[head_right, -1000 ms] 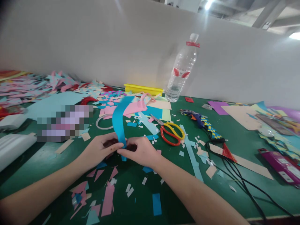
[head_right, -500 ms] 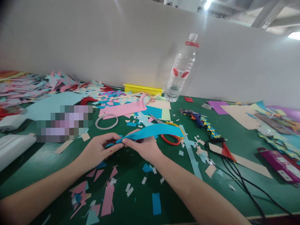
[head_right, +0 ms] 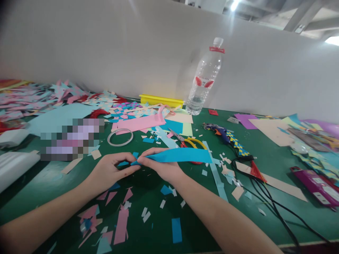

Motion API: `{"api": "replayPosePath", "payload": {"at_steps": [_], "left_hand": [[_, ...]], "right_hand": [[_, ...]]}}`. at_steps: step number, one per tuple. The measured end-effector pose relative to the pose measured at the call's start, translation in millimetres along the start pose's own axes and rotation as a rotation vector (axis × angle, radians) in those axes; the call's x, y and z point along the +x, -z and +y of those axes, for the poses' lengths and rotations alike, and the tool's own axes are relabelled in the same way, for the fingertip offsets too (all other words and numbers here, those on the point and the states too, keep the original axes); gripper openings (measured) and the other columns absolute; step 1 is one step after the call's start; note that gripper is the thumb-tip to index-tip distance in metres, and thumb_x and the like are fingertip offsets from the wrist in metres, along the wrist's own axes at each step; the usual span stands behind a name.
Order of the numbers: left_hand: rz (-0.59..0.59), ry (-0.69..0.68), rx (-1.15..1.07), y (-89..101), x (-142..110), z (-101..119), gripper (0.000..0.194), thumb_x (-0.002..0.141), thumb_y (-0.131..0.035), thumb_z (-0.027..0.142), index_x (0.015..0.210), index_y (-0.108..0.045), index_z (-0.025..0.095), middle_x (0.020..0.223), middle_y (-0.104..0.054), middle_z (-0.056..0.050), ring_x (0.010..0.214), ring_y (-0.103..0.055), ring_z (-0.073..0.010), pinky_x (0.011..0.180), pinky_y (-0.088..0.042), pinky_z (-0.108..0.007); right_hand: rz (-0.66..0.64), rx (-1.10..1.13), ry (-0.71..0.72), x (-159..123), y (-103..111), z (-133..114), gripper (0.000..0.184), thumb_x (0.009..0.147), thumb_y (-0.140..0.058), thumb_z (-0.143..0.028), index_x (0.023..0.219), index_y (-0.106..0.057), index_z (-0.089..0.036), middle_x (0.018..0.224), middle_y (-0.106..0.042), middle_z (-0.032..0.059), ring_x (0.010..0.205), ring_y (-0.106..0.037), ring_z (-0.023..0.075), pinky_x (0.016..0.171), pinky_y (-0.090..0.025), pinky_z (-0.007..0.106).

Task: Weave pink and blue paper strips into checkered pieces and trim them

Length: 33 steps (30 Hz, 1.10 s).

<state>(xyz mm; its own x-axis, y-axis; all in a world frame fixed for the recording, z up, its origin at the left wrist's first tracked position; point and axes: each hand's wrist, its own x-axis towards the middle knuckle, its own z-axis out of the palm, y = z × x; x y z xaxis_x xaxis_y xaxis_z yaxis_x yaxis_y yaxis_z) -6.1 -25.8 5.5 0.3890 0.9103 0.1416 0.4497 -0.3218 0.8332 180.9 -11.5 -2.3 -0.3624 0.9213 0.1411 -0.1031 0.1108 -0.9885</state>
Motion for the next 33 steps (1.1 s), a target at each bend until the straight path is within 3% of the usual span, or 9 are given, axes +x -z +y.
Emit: {"api": "replayPosePath", "payload": {"at_steps": [7, 12, 16, 33], "left_hand": [[-0.065, 0.036, -0.103, 2.8, 0.6, 3.6, 0.028, 0.086, -0.053, 0.041, 0.079, -0.069, 0.019, 0.07, -0.066, -0.001, 0.063, -0.058, -0.0148, 0.055, -0.044, -0.021], [-0.063, 0.06, -0.095, 2.7, 1.0, 3.1, 0.031, 0.086, -0.051, 0.041, 0.074, -0.069, 0.019, 0.064, -0.065, -0.001, 0.054, -0.055, -0.013, 0.047, -0.043, -0.02], [-0.044, 0.083, -0.107, 1.7, 2.2, 0.5, 0.028, 0.084, -0.055, 0.039, 0.072, -0.07, 0.02, 0.062, -0.065, -0.001, 0.049, -0.053, -0.0119, 0.041, -0.04, -0.019], [-0.04, 0.082, -0.089, 3.4, 1.7, 1.7, 0.028, 0.086, -0.054, 0.039, 0.072, -0.067, 0.019, 0.064, -0.065, 0.0, 0.055, -0.056, -0.0124, 0.05, -0.041, -0.021]], "right_hand": [[0.081, -0.002, -0.029, -0.8, 1.9, -0.8, 0.02, 0.071, -0.073, -0.038, 0.075, -0.07, -0.018, 0.086, -0.068, 0.004, 0.071, -0.062, 0.0134, 0.066, -0.054, 0.028], [0.099, -0.061, -0.134, -1.7, -0.8, -3.3, 0.027, 0.07, -0.073, -0.042, 0.078, -0.07, -0.017, 0.07, -0.067, 0.0042, 0.063, -0.064, 0.0162, 0.063, -0.055, 0.031], [0.101, -0.031, -0.131, -0.3, -2.7, -2.2, 0.027, 0.068, -0.074, -0.042, 0.074, -0.069, -0.016, 0.065, -0.066, 0.0043, 0.06, -0.064, 0.0178, 0.063, -0.056, 0.034], [0.129, -0.016, -0.169, -0.1, -0.6, -0.1, 0.027, 0.07, -0.074, -0.041, 0.077, -0.07, -0.016, 0.065, -0.067, 0.0051, 0.063, -0.063, 0.0179, 0.066, -0.054, 0.034]]}}
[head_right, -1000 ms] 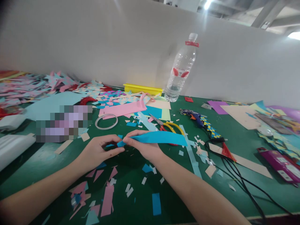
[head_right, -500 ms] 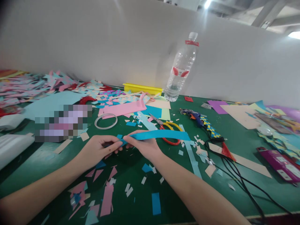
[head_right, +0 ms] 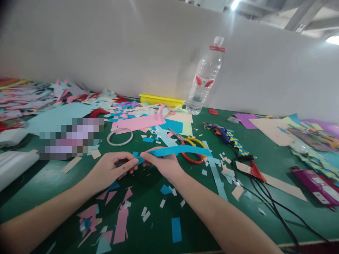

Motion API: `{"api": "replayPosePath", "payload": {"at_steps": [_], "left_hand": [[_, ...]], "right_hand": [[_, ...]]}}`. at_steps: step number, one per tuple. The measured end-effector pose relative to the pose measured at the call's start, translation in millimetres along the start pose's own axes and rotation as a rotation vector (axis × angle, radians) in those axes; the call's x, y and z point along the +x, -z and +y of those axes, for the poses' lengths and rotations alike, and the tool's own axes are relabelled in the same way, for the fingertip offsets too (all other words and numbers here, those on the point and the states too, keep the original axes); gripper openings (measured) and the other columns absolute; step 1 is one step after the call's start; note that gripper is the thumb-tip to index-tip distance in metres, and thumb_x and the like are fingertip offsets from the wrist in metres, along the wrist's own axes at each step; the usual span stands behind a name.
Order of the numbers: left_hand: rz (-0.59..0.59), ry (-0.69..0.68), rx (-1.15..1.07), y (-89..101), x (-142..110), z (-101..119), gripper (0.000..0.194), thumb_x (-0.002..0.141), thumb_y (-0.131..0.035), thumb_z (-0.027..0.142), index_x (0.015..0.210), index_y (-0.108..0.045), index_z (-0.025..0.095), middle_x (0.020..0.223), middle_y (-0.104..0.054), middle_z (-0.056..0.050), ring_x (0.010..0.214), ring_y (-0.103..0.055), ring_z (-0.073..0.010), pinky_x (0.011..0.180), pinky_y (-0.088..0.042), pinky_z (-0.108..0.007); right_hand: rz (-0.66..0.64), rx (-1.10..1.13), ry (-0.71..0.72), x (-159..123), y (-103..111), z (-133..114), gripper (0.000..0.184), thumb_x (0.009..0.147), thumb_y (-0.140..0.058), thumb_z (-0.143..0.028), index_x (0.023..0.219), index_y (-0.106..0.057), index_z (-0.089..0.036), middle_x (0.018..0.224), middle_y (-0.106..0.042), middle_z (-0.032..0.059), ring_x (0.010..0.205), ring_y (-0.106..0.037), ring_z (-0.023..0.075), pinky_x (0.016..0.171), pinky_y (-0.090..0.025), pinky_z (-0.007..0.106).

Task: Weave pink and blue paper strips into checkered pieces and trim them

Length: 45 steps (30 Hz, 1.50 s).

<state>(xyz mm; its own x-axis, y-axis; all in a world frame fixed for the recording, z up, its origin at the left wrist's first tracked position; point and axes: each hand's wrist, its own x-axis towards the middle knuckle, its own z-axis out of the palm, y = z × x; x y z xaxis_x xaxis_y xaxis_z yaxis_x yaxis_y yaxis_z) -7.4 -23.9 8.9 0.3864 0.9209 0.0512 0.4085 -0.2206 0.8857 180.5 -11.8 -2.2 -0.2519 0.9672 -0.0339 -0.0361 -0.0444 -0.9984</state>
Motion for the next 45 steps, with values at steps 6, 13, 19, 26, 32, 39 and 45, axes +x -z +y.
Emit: {"api": "replayPosePath", "payload": {"at_steps": [6, 13, 19, 26, 32, 39, 45], "left_hand": [[-0.064, 0.022, -0.122, -1.2, 2, -1, 0.029, 0.086, -0.054, 0.038, 0.069, -0.063, 0.017, 0.065, -0.064, 0.0, 0.058, -0.056, -0.0113, 0.053, -0.041, -0.02], [-0.106, 0.096, -0.264, -3.9, 4, 1, 0.031, 0.086, -0.054, 0.037, 0.065, -0.053, 0.016, 0.057, -0.058, 0.003, 0.048, -0.046, -0.0073, 0.046, -0.033, -0.019], [-0.123, 0.174, -0.333, -4.8, 4, -4, 0.034, 0.088, -0.051, 0.043, 0.067, -0.051, 0.016, 0.056, -0.056, 0.003, 0.048, -0.043, -0.008, 0.044, -0.029, -0.019], [-0.111, 0.179, -0.321, -4.3, 3, -3, 0.037, 0.089, -0.05, 0.045, 0.067, -0.053, 0.016, 0.056, -0.055, 0.003, 0.048, -0.043, -0.0079, 0.045, -0.03, -0.02], [-0.081, 0.192, -0.356, -5.5, 1, -5, 0.038, 0.089, -0.049, 0.046, 0.066, -0.054, 0.016, 0.055, -0.054, 0.003, 0.048, -0.043, -0.0082, 0.045, -0.03, -0.02], [-0.054, 0.153, -0.337, -4.3, 1, -10, 0.037, 0.089, -0.049, 0.045, 0.065, -0.053, 0.017, 0.055, -0.055, 0.002, 0.05, -0.047, -0.0099, 0.047, -0.034, -0.021], [-0.071, 0.102, -0.21, -2.4, 1, -2, 0.037, 0.088, -0.049, 0.046, 0.068, -0.06, 0.016, 0.062, -0.062, 0.0, 0.055, -0.053, -0.0107, 0.05, -0.038, -0.02]], "right_hand": [[0.037, -0.044, -0.026, -1, -1, 0, 0.026, 0.07, -0.072, -0.043, 0.071, -0.067, -0.018, 0.058, -0.062, -0.0001, 0.057, -0.059, 0.0134, 0.062, -0.049, 0.03], [0.075, -0.067, -0.06, -5, -5, -4, 0.029, 0.071, -0.071, -0.044, 0.062, -0.063, -0.018, 0.053, -0.06, -0.0022, 0.054, -0.056, 0.0107, 0.054, -0.046, 0.024], [0.08, 0.073, -0.048, -2, -4, -1, 0.026, 0.065, -0.076, -0.039, 0.063, -0.062, -0.017, 0.054, -0.062, -0.002, 0.048, -0.057, 0.0113, 0.053, -0.048, 0.026], [0.074, 0.198, -0.031, 3, -3, 2, 0.025, 0.062, -0.079, -0.034, 0.064, -0.062, -0.016, 0.059, -0.063, -0.0009, 0.046, -0.058, 0.0112, 0.05, -0.048, 0.026], [0.035, 0.252, -0.041, 4, -1, 4, 0.022, 0.066, -0.077, -0.035, 0.066, -0.065, -0.017, 0.062, -0.067, 0.0003, 0.047, -0.057, 0.0104, 0.05, -0.049, 0.025], [0.007, 0.205, 0.001, 4, 0, 5, 0.022, 0.068, -0.076, -0.036, 0.066, -0.066, -0.016, 0.064, -0.067, 0.0007, 0.047, -0.057, 0.0095, 0.05, -0.048, 0.024], [0.054, 0.025, 0.021, 0, -3, -1, 0.022, 0.069, -0.074, -0.035, 0.062, -0.064, -0.017, 0.056, -0.063, -0.0022, 0.048, -0.056, 0.0096, 0.052, -0.049, 0.024]]}}
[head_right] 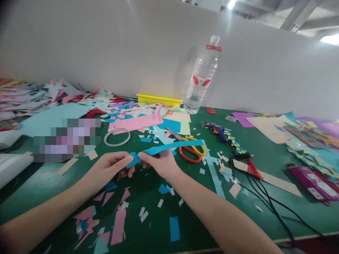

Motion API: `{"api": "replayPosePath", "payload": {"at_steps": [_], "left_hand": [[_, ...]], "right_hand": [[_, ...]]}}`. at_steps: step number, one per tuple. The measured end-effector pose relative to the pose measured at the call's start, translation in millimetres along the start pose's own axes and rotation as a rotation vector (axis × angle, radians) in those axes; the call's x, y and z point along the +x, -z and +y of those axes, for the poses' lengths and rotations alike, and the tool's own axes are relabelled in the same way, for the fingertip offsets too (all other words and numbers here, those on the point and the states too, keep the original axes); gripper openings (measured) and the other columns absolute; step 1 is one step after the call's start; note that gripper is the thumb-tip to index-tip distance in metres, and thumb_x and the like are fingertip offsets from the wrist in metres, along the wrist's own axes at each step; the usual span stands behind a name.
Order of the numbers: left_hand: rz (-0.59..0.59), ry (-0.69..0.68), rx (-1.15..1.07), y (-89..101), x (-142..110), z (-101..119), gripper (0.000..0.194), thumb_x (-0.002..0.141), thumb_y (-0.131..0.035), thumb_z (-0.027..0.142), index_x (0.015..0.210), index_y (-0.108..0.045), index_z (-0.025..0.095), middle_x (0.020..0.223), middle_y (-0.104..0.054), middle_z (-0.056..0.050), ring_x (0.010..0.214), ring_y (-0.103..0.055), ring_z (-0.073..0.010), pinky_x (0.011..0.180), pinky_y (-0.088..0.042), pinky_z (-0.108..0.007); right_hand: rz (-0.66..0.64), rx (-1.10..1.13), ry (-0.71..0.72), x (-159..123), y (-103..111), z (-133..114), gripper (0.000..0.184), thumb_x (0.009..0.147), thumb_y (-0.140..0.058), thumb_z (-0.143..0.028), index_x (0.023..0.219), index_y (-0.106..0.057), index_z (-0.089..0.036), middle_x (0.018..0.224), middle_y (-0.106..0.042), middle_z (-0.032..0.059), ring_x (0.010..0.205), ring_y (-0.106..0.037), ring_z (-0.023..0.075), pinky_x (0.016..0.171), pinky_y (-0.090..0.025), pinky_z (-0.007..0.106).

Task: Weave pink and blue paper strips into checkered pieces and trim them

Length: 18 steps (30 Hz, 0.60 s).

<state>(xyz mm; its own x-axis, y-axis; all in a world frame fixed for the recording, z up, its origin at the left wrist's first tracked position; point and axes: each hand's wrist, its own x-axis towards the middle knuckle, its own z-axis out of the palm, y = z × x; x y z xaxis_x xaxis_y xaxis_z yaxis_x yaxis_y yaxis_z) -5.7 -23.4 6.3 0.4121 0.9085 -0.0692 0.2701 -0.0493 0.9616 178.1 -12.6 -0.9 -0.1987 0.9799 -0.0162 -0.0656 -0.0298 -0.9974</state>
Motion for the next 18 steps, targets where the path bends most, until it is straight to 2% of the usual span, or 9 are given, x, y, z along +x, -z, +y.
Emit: {"api": "replayPosePath", "payload": {"at_steps": [4, 8, 13, 18], "left_hand": [[0.013, 0.038, 0.06, 0.0, 1, -1, 0.037, 0.087, -0.051, 0.047, 0.07, -0.062, 0.016, 0.061, -0.063, -0.001, 0.051, -0.053, -0.0106, 0.046, -0.036, -0.02], [0.026, 0.035, 0.083, 1.0, 1, -3, 0.036, 0.087, -0.052, 0.047, 0.071, -0.062, 0.016, 0.063, -0.063, -0.001, 0.054, -0.056, -0.0118, 0.046, -0.037, -0.02], [0.055, 0.037, 0.092, 1.2, -1, -1, 0.035, 0.087, -0.051, 0.046, 0.071, -0.062, 0.017, 0.06, -0.061, -0.001, 0.051, -0.054, -0.011, 0.043, -0.037, -0.019], [0.09, 0.04, 0.048, 0.8, 1, -3, 0.035, 0.086, -0.053, 0.046, 0.066, -0.059, 0.017, 0.058, -0.058, 0.001, 0.047, -0.052, -0.0099, 0.042, -0.04, -0.018]], "right_hand": [[-0.026, -0.024, 0.001, 0, 0, -1, 0.02, 0.068, -0.075, -0.033, 0.062, -0.066, -0.017, 0.055, -0.062, -0.0021, 0.05, -0.058, 0.0105, 0.052, -0.049, 0.024], [0.008, 0.069, -0.009, 0, -1, 1, 0.019, 0.067, -0.076, -0.035, 0.069, -0.068, -0.018, 0.06, -0.065, -0.0014, 0.054, -0.061, 0.0123, 0.056, -0.05, 0.026], [0.044, 0.182, -0.033, 4, 1, 6, 0.021, 0.067, -0.076, -0.037, 0.069, -0.07, -0.017, 0.065, -0.068, 0.0017, 0.06, -0.062, 0.0124, 0.057, -0.049, 0.025], [0.185, 0.388, -0.063, 13, 7, 9, 0.021, 0.061, -0.081, -0.033, 0.067, -0.07, -0.017, 0.066, -0.066, -0.0003, 0.063, -0.062, 0.0113, 0.057, -0.048, 0.022]]}}
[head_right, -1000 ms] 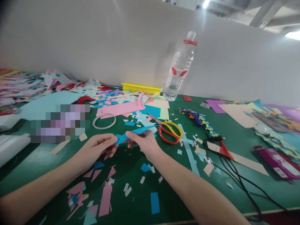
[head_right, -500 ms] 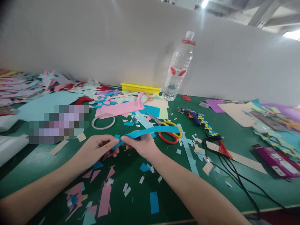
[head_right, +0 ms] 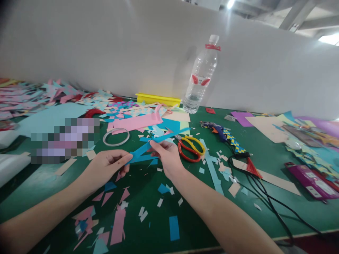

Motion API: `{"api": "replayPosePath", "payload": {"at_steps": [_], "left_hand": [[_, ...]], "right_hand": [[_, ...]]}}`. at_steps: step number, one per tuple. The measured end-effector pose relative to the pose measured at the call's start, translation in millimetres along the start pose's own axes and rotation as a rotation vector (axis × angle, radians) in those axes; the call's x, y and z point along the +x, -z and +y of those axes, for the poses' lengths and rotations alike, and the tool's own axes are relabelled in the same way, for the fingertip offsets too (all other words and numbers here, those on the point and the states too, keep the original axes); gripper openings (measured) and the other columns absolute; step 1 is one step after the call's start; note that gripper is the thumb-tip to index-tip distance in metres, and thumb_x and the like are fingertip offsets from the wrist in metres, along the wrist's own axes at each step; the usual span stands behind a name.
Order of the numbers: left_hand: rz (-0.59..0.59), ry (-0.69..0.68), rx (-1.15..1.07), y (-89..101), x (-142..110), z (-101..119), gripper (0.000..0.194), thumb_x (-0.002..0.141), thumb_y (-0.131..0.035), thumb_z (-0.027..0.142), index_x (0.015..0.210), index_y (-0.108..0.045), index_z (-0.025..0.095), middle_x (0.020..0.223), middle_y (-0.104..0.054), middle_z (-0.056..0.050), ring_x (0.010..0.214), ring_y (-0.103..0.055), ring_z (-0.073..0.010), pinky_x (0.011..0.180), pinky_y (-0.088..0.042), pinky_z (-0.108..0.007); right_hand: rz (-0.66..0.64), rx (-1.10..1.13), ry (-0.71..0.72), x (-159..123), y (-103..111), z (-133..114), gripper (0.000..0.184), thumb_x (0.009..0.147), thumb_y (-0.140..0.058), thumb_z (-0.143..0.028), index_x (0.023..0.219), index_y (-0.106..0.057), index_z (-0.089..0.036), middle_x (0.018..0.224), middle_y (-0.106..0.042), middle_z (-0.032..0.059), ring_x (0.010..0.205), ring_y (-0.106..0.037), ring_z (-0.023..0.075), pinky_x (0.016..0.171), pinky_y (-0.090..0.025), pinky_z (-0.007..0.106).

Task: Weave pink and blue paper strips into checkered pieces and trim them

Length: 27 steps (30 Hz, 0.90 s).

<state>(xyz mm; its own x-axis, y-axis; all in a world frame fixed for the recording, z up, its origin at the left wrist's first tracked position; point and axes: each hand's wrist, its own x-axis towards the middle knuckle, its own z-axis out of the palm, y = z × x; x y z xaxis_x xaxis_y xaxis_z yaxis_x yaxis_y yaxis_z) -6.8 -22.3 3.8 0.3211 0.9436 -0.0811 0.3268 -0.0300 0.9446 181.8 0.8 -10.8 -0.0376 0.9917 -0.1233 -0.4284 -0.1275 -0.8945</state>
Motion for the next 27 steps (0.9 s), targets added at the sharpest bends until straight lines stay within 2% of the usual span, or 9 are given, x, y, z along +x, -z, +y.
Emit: {"api": "replayPosePath", "payload": {"at_steps": [9, 15, 19, 22, 27], "left_hand": [[0.039, 0.023, -0.034, 0.2, 2, -3, 0.034, 0.086, -0.053, 0.046, 0.068, -0.057, 0.017, 0.058, -0.057, 0.002, 0.046, -0.051, -0.0091, 0.042, -0.042, -0.018], [-0.003, -0.031, 0.045, 2.6, -1, 1, 0.033, 0.087, -0.05, 0.046, 0.08, -0.064, 0.017, 0.073, -0.066, -0.002, 0.061, -0.058, -0.0133, 0.05, -0.043, -0.02], [-0.039, -0.023, 0.048, 1.1, -3, 3, 0.036, 0.087, -0.05, 0.048, 0.09, -0.068, 0.018, 0.079, -0.07, -0.003, 0.06, -0.058, -0.0143, 0.049, -0.042, -0.021], [-0.075, -0.021, 0.031, -0.7, -3, 3, 0.033, 0.085, -0.053, 0.047, 0.085, -0.071, 0.018, 0.076, -0.072, -0.004, 0.061, -0.061, -0.0163, 0.05, -0.045, -0.021], [-0.083, 0.004, 0.004, -1.7, -1, 5, 0.031, 0.083, -0.057, 0.045, 0.076, -0.071, 0.018, 0.072, -0.073, -0.004, 0.058, -0.062, -0.0164, 0.051, -0.048, -0.022]], "right_hand": [[0.1, 0.153, 0.041, 12, 10, -9, 0.02, 0.061, -0.081, -0.029, 0.066, -0.065, -0.018, 0.062, -0.061, -0.003, 0.063, -0.058, 0.0089, 0.055, -0.044, 0.021], [0.075, 0.096, 0.091, 11, 8, -11, 0.02, 0.061, -0.08, -0.031, 0.067, -0.065, -0.018, 0.065, -0.062, -0.0021, 0.063, -0.058, 0.0099, 0.055, -0.048, 0.022], [-0.047, -0.041, 0.066, 3, 2, -4, 0.019, 0.065, -0.078, -0.033, 0.066, -0.067, -0.018, 0.063, -0.065, -0.0008, 0.058, -0.059, 0.0101, 0.061, -0.051, 0.025], [-0.196, -0.149, 0.032, -5, -1, 0, 0.02, 0.065, -0.077, -0.034, 0.066, -0.068, -0.017, 0.06, -0.064, -0.0009, 0.055, -0.059, 0.011, 0.06, -0.052, 0.027], [-0.247, -0.211, 0.017, -10, -4, -1, 0.022, 0.064, -0.077, -0.036, 0.074, -0.071, -0.017, 0.068, -0.067, 0.0, 0.06, -0.061, 0.0111, 0.062, -0.053, 0.026]]}}
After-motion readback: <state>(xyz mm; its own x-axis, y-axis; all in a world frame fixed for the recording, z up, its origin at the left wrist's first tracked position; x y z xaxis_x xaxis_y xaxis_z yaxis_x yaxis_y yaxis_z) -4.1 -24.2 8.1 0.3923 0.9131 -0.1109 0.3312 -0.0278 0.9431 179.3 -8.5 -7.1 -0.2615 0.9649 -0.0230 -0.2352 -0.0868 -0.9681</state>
